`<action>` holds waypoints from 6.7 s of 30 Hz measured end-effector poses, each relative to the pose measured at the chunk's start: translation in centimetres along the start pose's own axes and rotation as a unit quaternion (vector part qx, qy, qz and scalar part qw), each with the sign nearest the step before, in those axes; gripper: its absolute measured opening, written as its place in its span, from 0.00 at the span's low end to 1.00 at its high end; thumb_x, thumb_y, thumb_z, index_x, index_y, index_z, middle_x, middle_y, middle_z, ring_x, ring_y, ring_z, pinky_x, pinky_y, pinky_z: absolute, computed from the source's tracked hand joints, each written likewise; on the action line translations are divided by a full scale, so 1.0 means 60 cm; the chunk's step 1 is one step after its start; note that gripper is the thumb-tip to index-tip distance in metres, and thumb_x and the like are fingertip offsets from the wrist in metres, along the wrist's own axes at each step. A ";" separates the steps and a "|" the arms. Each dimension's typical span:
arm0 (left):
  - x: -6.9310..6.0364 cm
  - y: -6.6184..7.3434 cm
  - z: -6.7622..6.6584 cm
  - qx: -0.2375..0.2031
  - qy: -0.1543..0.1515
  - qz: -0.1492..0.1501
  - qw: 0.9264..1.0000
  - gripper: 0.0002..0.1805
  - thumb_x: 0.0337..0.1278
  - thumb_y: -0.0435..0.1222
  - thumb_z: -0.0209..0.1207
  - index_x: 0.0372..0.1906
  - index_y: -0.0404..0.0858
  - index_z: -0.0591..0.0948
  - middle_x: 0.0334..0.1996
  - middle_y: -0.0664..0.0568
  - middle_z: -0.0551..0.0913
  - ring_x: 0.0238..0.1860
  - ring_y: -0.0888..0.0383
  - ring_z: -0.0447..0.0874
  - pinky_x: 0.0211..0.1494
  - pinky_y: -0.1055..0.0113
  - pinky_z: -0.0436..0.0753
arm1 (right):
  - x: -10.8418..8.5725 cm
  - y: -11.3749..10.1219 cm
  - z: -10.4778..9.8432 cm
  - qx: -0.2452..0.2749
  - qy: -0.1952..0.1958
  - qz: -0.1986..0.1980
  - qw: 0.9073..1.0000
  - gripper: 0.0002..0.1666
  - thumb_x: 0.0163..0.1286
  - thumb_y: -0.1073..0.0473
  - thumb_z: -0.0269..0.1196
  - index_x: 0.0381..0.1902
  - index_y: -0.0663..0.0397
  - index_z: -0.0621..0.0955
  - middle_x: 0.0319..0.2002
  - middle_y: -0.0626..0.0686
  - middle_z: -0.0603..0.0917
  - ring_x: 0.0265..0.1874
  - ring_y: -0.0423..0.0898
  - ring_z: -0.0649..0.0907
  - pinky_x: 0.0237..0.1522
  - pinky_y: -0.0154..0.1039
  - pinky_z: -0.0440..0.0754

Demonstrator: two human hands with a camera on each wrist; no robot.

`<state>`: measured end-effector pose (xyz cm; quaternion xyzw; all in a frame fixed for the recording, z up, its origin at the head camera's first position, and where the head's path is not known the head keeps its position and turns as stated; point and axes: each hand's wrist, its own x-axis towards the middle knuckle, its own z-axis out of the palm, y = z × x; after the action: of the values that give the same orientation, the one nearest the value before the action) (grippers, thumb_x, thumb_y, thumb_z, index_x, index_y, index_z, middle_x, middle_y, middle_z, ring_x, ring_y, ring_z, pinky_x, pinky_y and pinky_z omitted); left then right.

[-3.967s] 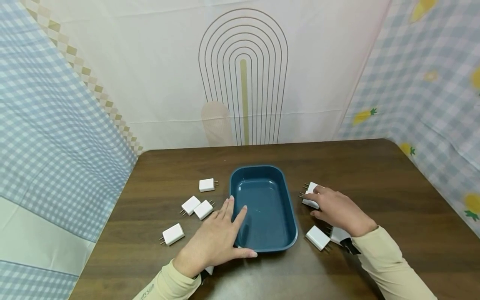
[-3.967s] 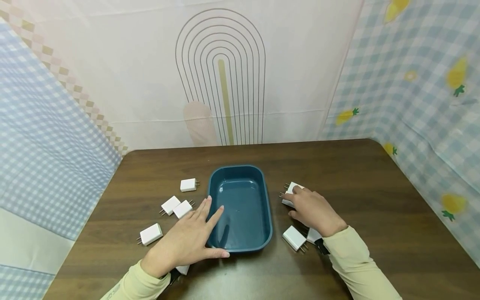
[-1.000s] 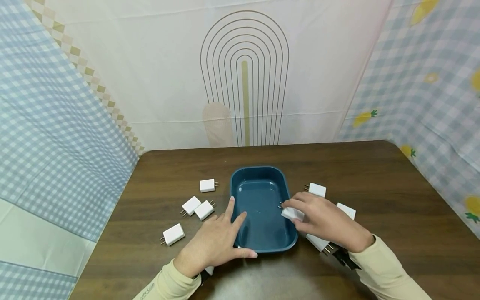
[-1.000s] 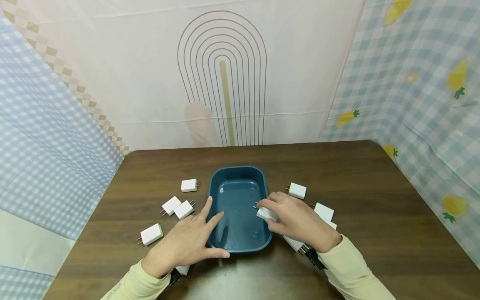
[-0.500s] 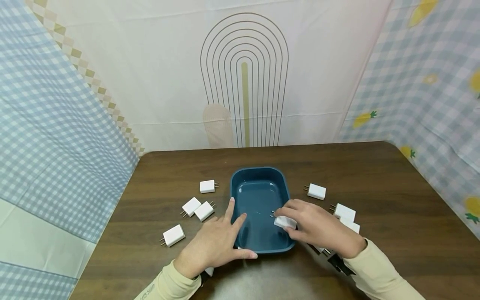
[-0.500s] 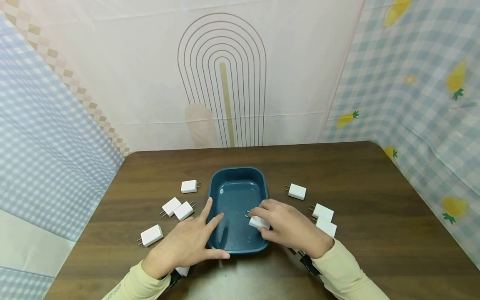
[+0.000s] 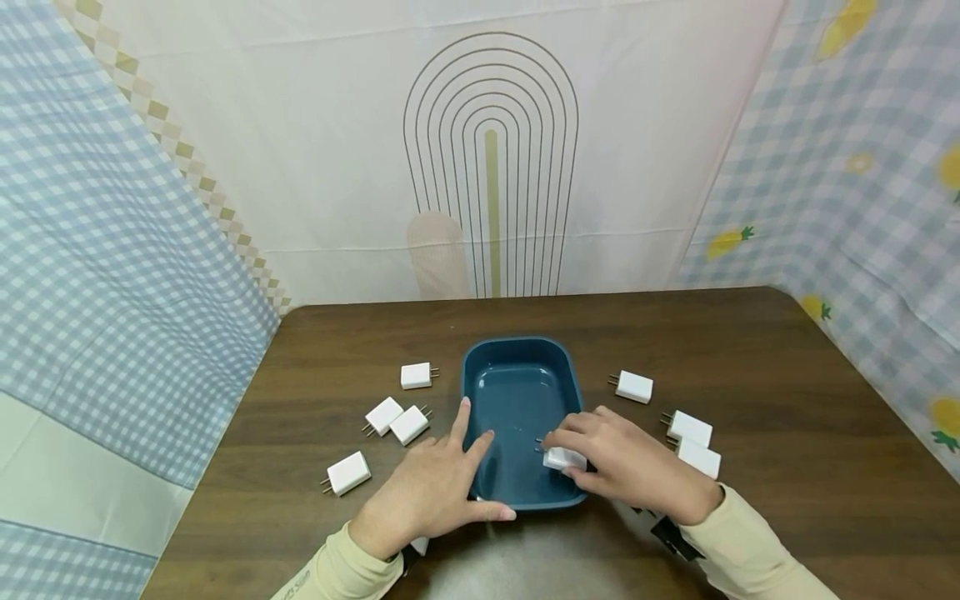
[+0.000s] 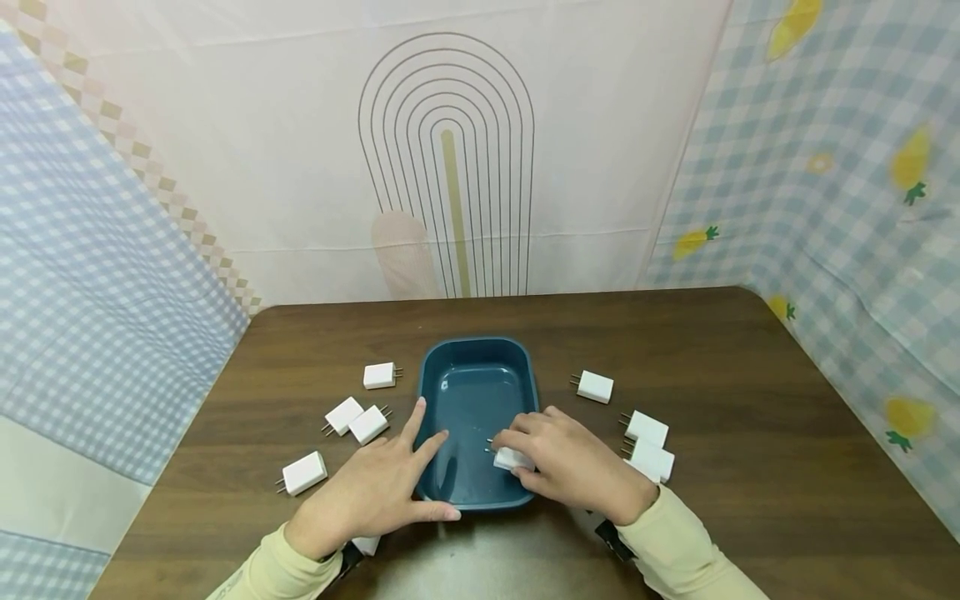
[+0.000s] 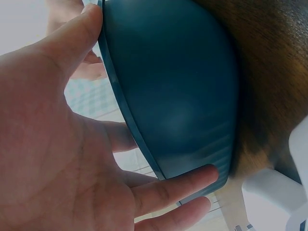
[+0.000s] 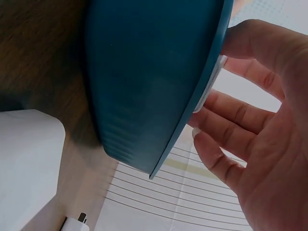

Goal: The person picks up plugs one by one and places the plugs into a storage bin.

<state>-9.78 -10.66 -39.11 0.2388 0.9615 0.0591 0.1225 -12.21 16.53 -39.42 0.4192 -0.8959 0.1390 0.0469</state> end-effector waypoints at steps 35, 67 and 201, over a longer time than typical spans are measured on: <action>0.001 0.002 -0.001 0.005 -0.004 -0.004 1.000 0.56 0.50 0.78 0.52 0.77 0.45 0.67 0.81 0.33 0.47 0.59 0.42 0.84 0.64 0.51 0.77 | 0.027 -0.008 0.016 -0.029 -0.084 -0.014 0.996 0.18 0.56 0.58 0.77 0.44 0.41 0.85 0.37 0.41 0.87 0.36 0.37 0.82 0.46 0.42 0.77; 0.001 0.000 -0.001 0.010 -0.006 -0.001 1.000 0.56 0.50 0.78 0.52 0.76 0.45 0.67 0.81 0.33 0.46 0.59 0.43 0.84 0.62 0.51 0.79 | 0.047 -0.004 0.027 0.001 -0.130 0.004 0.992 0.15 0.52 0.61 0.78 0.38 0.40 0.88 0.37 0.40 0.90 0.36 0.36 0.82 0.42 0.40 0.76; 0.004 -0.001 0.000 0.000 0.004 0.002 1.000 0.54 0.50 0.77 0.52 0.75 0.45 0.70 0.81 0.33 0.46 0.49 0.46 0.89 0.55 0.52 0.82 | -0.014 0.164 -0.008 -0.002 -0.059 0.266 0.962 0.32 0.66 0.53 0.70 0.64 0.61 0.78 0.61 0.68 0.78 0.60 0.66 0.77 0.56 0.64 0.77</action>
<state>-10.04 -10.61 -39.18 0.2401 0.9616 0.0605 0.1184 -19.21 23.29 -41.20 0.1728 -0.9767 0.1195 -0.0441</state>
